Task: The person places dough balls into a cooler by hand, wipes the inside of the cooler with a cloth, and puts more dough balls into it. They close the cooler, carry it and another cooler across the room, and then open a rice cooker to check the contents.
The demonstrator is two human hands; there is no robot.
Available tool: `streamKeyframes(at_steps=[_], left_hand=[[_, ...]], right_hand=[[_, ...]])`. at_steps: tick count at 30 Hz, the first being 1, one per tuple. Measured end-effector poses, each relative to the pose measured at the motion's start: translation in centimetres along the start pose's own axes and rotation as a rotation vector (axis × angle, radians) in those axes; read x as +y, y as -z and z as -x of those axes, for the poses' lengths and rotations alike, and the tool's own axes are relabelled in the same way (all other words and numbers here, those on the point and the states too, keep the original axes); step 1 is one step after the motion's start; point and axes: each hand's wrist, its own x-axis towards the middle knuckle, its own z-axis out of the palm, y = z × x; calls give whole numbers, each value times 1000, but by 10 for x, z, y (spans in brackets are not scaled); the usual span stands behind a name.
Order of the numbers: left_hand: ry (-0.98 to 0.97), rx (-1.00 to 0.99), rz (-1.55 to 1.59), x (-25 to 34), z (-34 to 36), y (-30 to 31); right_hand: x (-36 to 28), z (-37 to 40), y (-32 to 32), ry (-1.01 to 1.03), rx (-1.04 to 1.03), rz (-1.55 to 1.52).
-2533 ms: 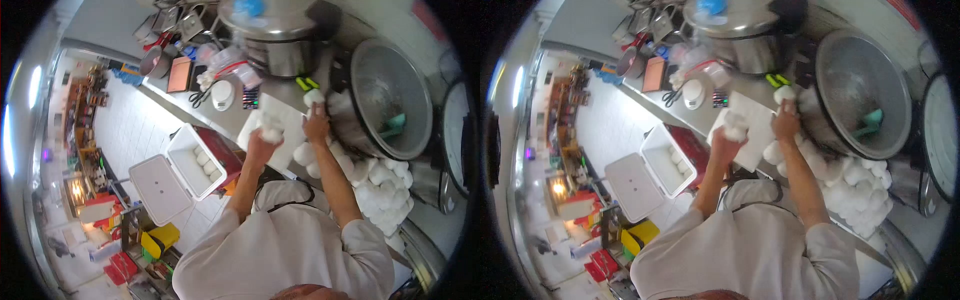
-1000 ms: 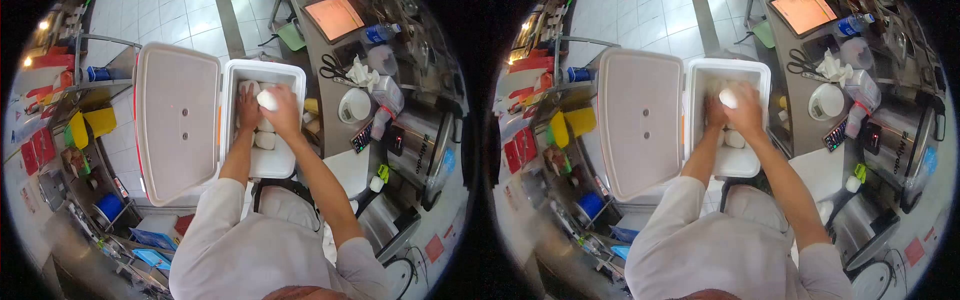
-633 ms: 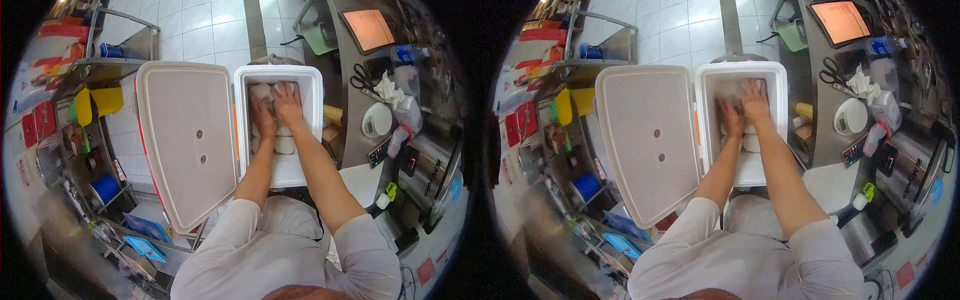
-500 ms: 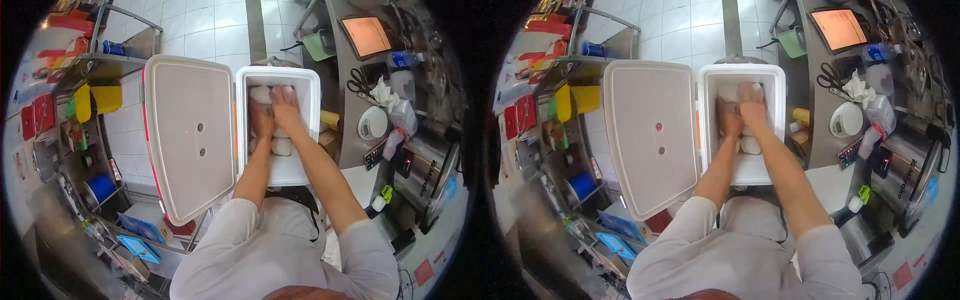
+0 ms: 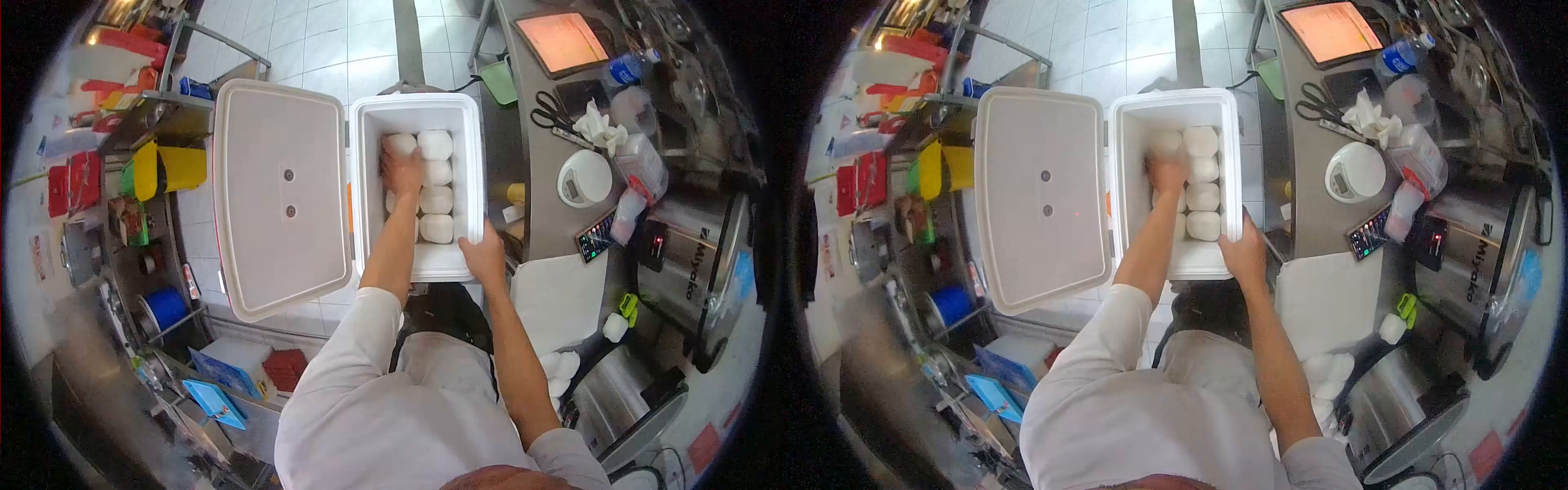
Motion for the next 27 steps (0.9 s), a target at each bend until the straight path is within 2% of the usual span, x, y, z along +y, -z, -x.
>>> streamKeyframes(at_steps=[2, 5, 8, 10, 12, 14, 17, 20, 27], left_hand=[[28, 50, -23, 17, 11, 22], [-62, 8, -154, -30, -10, -14], [74, -152, -188, -6, -16, 9], [2, -51, -207, 3, -2, 17], [-101, -46, -173, 13, 13, 28], [-220, -132, -72, 39, 33, 27], [-194, -72, 99, 50, 36, -3], [-44, 7, 148, 48, 41, -17], [-147, -120, -186, 45, 25, -8]], right_hand=[[-1, 3, 5, 42, -12, 6], [14, -1, -3, 85, 23, -35], [9, 1, 1, 77, 19, -6], [11, 2, 1, 66, 4, -26], [11, 3, -1, 97, 35, -44], [10, 4, -3, 180, 107, -44], [4, 4, 1, 146, 75, -22], [7, 4, -3, 105, 66, -4], [-3, 11, -6, 21, 67, -24]])
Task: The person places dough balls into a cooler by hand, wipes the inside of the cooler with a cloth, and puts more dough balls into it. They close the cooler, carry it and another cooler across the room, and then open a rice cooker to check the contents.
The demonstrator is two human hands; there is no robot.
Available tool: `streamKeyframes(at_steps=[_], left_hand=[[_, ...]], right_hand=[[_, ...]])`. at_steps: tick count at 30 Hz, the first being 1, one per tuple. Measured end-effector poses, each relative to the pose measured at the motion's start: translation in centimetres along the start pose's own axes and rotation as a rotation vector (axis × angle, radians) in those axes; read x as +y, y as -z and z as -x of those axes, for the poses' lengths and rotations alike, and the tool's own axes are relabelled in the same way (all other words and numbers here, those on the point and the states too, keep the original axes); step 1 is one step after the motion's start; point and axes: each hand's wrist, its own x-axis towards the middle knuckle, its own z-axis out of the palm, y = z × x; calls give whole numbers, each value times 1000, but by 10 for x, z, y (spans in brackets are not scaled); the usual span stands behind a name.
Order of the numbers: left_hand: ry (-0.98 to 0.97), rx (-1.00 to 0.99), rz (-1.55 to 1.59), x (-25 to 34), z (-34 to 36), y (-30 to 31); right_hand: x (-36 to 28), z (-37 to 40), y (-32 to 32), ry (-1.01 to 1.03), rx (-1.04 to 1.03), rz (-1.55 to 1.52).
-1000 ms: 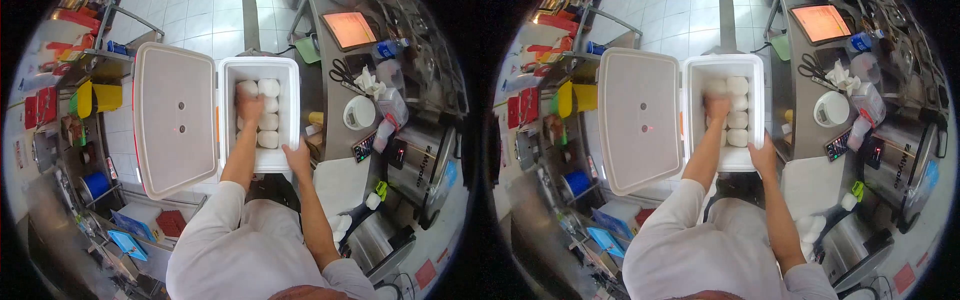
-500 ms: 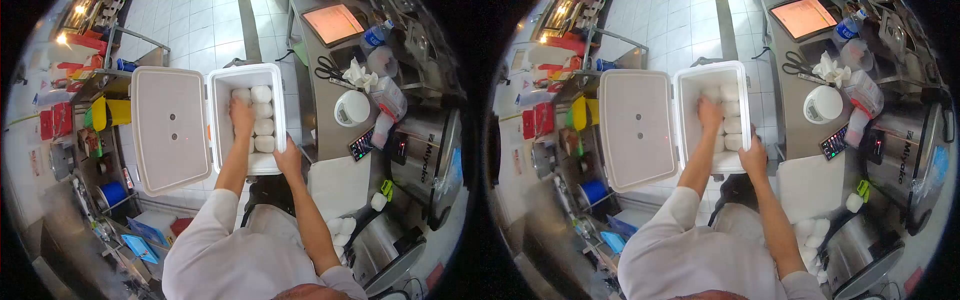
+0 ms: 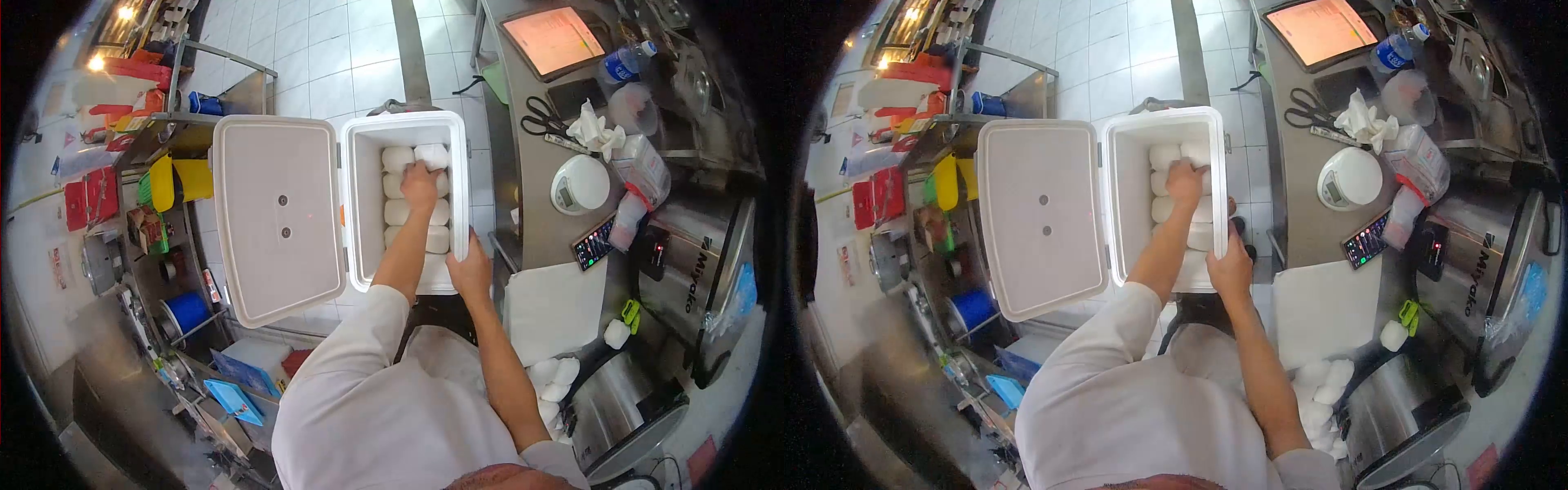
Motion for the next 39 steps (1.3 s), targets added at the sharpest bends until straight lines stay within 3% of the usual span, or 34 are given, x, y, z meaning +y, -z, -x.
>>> streamKeyframes(at_steps=[2, 5, 8, 11, 14, 15, 16, 18, 19, 20, 23, 27, 30, 34, 35, 39], left_hand=[[-75, 30, -104, -6, 0, -12], [-383, -92, -385, -12, -3, 23], [-390, 174, -167, -37, -2, 18], [-497, -60, -78, -63, -15, -4], [-291, 46, 436, -12, 62, 122], [-195, 31, 460, -18, 102, 153], [78, -168, 461, -17, 148, 195], [397, -199, 472, -47, 229, 233], [454, -57, 424, -90, 254, 231], [504, 85, 379, -133, 262, 222], [784, 102, 858, -155, 233, 229], [691, -359, 1118, -185, 177, 208], [616, -402, 1068, -244, 137, 192], [592, -332, 1010, -235, 125, 205], [484, -355, 1124, -238, 127, 208], [461, -382, 985, -253, 113, 224]], right_hand=[[7, -2, -6, 18, 7, -6], [5, -1, -7, 9, -18, 21], [15, 4, -18, 70, 51, -14], [10, 8, -18, 104, 117, 14], [-14, 14, -3, -30, 3, 56], [1, 12, -17, 5, 61, 103], [0, 12, -15, -10, 25, 105], [-2, 16, -13, -61, -37, 95], [-8, 20, -13, -73, -46, 131], [-13, 24, -16, -54, -10, 120], [-18, 41, -39, -1, 76, 116], [-24, 51, -73, -5, 115, 63], [-35, 62, -91, -27, 157, 40], [-32, 75, -113, -79, 181, -58], [-29, 82, -116, -87, 205, -69], [-32, 99, -144, -155, 287, -130]])
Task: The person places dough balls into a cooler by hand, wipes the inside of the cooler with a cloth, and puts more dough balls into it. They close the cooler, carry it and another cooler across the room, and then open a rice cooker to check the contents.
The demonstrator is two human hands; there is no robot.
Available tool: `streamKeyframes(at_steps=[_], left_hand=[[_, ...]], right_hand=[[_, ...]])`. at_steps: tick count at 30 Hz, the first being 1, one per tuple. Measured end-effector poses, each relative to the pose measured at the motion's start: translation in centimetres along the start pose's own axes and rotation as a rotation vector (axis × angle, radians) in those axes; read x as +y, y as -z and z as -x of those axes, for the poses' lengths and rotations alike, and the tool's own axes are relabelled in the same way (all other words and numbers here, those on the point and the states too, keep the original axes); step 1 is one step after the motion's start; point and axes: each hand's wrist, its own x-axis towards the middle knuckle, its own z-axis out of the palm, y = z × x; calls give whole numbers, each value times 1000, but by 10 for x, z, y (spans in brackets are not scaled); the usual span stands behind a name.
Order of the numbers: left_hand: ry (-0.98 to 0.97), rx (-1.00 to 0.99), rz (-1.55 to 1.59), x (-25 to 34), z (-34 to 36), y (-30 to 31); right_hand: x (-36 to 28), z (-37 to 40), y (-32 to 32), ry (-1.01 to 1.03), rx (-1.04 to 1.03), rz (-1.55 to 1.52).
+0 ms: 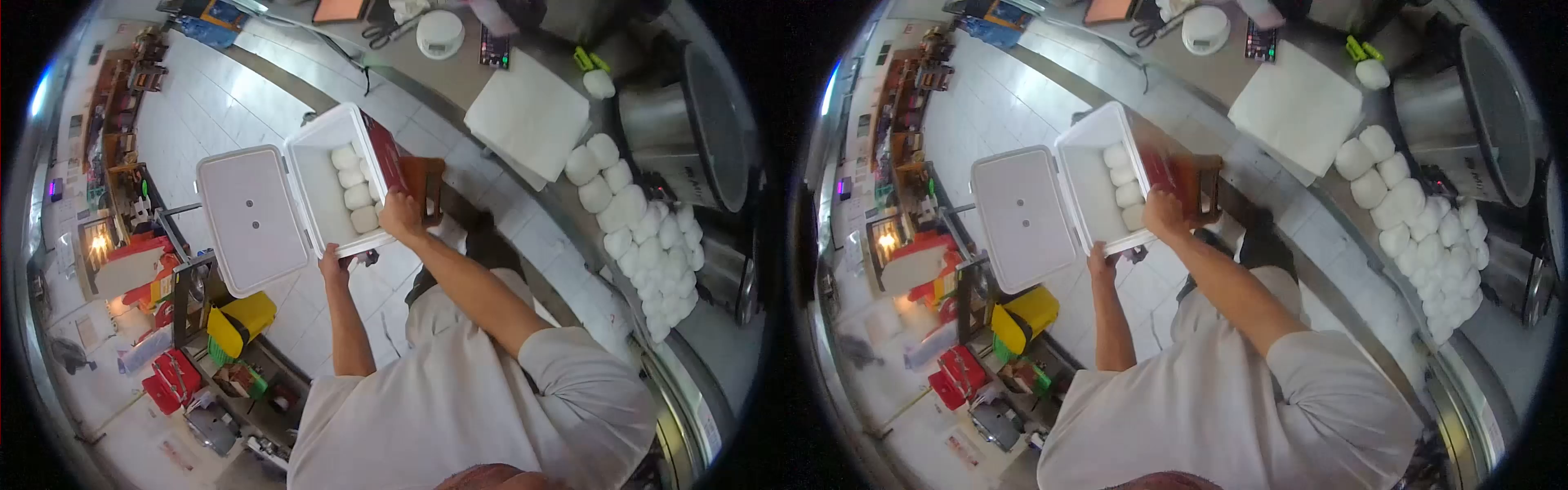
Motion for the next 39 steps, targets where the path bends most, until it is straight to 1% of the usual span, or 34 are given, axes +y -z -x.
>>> streamKeyframes(at_steps=[2, 3, 4, 5, 7, 8, 10, 11, 13, 15, 16, 17, 19, 21, 22, 24, 26, 27, 28, 29, 31, 32, 34, 35, 36, 39], left_hand=[[-18, -39, -14, -2, -2, 9], [-28, -63, -29, -3, -4, 11], [-87, -39, -10, -5, -1, 11], [-18, -33, -48, -2, -4, 9], [-10, -123, -33, -5, -7, 18], [4, -102, -50, -13, -9, 20], [19, -61, -96, -9, -2, 16], [-13, -130, -25, -12, 4, 16], [50, -98, -52, -19, 16, 10], [13, -147, -20, -31, 58, -1], [3, -136, 7, -53, 51, 2], [70, -85, 10, -59, 70, -7], [17, -126, 104, -94, 92, -9], [45, -81, 102, -132, 103, -11], [78, -71, 96, -124, 113, -30], [163, 8, 101, -122, 157, -48], [111, 85, 131, -137, 175, -67], [73, 121, 144, -141, 183, -78], [123, 110, 148, -137, 192, -89], [89, 82, 150, -139, 193, -95], [33, 17, 158, -151, 198, -107], [106, 46, 111, -162, 190, -107], [114, 11, 132, -162, 194, -119], [114, -3, 142, -159, 201, -121], [91, -34, 148, -169, 196, -118], [130, -83, 163, -173, 197, -115]], right_hand=[[2, 9, -5, -46, -24, -8], [6, 14, -6, -34, -29, -15], [6, 18, -6, -30, -26, -39], [6, 16, -6, -30, -19, -61], [5, 21, -1, -36, -6, -57], [7, 24, 1, -36, -6, -48], [6, 31, 9, 14, 35, -14], [6, 33, 15, 40, 60, 6], [16, 37, 20, -8, 30, 41], [38, 40, 27, -35, -5, 54], [52, 44, 34, -43, -25, 49], [65, 52, 40, -53, -50, 49], [77, 70, 72, -97, -72, 41], [98, 88, 83, -77, -27, 132], [106, 90, 91, -70, -7, 184], [126, 90, 104, -67, -25, 233], [136, 83, 117, -61, -38, 199], [148, 78, 122, -10, -23, 200], [156, 74, 128, 14, 0, 220], [165, 73, 131, 29, 26, 238], [167, 72, 148, 12, -4, 270], [168, 75, 160, 11, -28, 294], [169, 81, 176, -27, -19, 305], [166, 85, 183, -41, -17, 307], [168, 87, 188, -34, -23, 304], [177, 88, 194, -23, -52, 248]])
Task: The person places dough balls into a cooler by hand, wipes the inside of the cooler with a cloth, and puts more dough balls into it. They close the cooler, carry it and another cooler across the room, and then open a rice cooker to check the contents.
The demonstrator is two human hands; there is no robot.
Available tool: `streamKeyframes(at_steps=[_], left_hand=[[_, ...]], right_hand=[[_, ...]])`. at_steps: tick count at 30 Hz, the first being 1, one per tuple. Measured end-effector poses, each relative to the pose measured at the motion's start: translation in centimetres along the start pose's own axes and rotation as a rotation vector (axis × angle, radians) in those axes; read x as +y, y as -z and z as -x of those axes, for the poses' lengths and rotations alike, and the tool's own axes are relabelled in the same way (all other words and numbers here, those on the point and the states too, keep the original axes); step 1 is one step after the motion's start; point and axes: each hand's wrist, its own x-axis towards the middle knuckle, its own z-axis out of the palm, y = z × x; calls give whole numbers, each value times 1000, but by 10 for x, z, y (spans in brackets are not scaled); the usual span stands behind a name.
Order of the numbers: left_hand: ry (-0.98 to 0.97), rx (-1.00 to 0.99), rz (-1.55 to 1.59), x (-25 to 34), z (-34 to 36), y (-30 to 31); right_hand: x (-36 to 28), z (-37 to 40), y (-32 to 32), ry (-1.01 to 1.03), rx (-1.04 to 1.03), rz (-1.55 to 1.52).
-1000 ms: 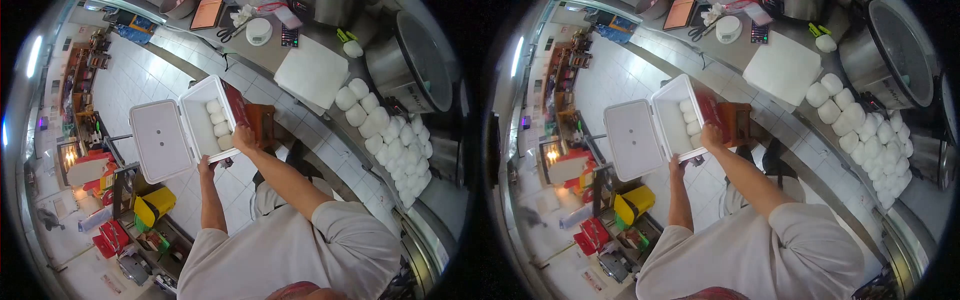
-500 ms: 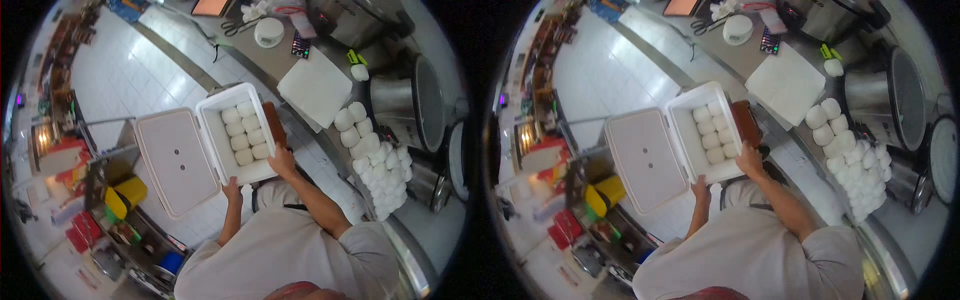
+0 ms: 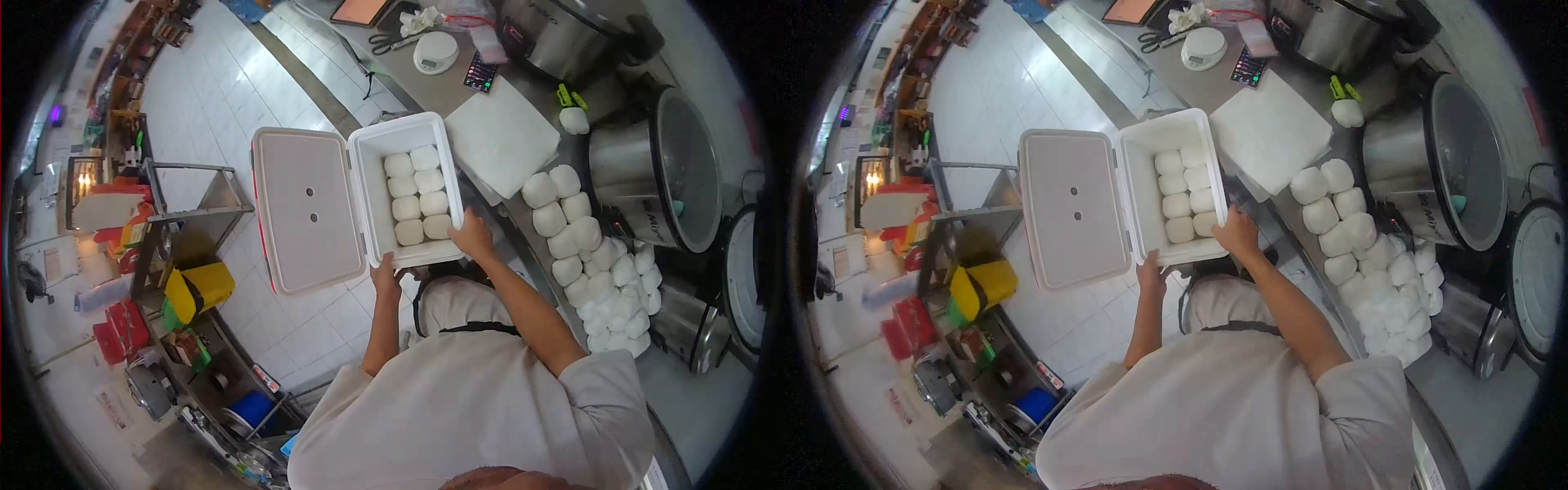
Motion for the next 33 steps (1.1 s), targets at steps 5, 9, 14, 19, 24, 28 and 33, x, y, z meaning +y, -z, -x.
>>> streamKeyframes(at_steps=[5, 9, 14, 19, 24, 28, 33], left_hand=[[69, -76, -138, 18, 19, 2], [39, -141, -394, 15, 34, 33], [434, -741, -1386, 12, 65, 96], [766, -1270, -1519, 98, 125, -2], [95, -1483, -1498, 138, 157, -160], [-110, -1678, -1244, 8, 232, -285], [356, -1677, -1080, -161, 314, -333]], right_hand=[[28, -5, -15, -36, -80, -158], [57, 40, 6, 129, 41, -327], [140, 146, 83, 24, -163, -580], [331, 238, 123, -245, 836, -61], [413, 275, 217, -911, 658, 217], [431, 274, 228, -850, 340, 258], [417, 306, 241, -660, 609, 100]])
